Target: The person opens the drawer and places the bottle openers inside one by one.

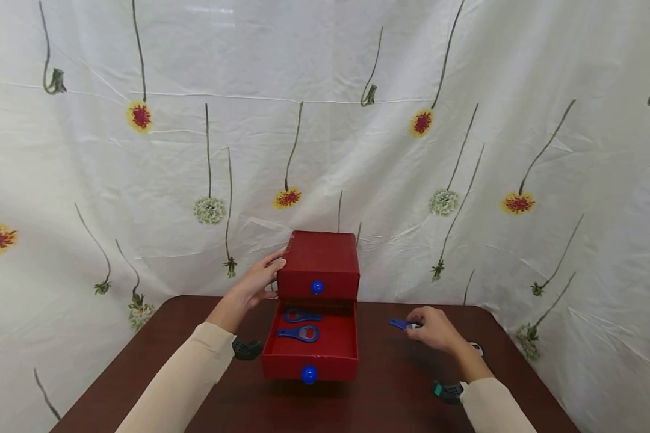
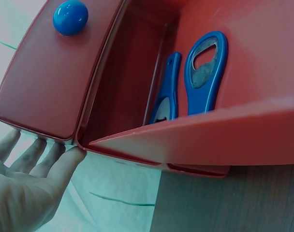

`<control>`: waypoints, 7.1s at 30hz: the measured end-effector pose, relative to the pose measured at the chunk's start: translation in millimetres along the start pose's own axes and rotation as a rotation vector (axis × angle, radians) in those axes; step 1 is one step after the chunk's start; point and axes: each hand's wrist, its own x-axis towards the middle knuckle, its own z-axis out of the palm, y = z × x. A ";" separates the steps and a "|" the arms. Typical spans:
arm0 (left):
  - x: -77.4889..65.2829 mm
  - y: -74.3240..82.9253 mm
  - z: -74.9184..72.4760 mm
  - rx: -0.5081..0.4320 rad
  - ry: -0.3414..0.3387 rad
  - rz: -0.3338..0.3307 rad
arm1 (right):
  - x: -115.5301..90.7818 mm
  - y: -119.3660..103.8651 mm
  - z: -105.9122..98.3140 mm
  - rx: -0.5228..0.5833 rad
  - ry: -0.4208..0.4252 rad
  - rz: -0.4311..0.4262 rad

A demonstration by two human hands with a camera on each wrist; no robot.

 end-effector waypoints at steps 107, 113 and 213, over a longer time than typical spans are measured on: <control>1.3 -0.7 -1.8 -0.018 -0.018 0.003 | -17.1 -192.6 57.9 -0.204 0.252 -0.339; 3.1 -1.2 -2.8 -0.012 -0.016 0.003 | -31.5 -196.9 62.4 -0.152 0.253 -0.379; 1.8 -0.7 -3.8 0.013 0.000 -0.002 | -0.3 -166.6 147.6 -0.035 0.532 -0.245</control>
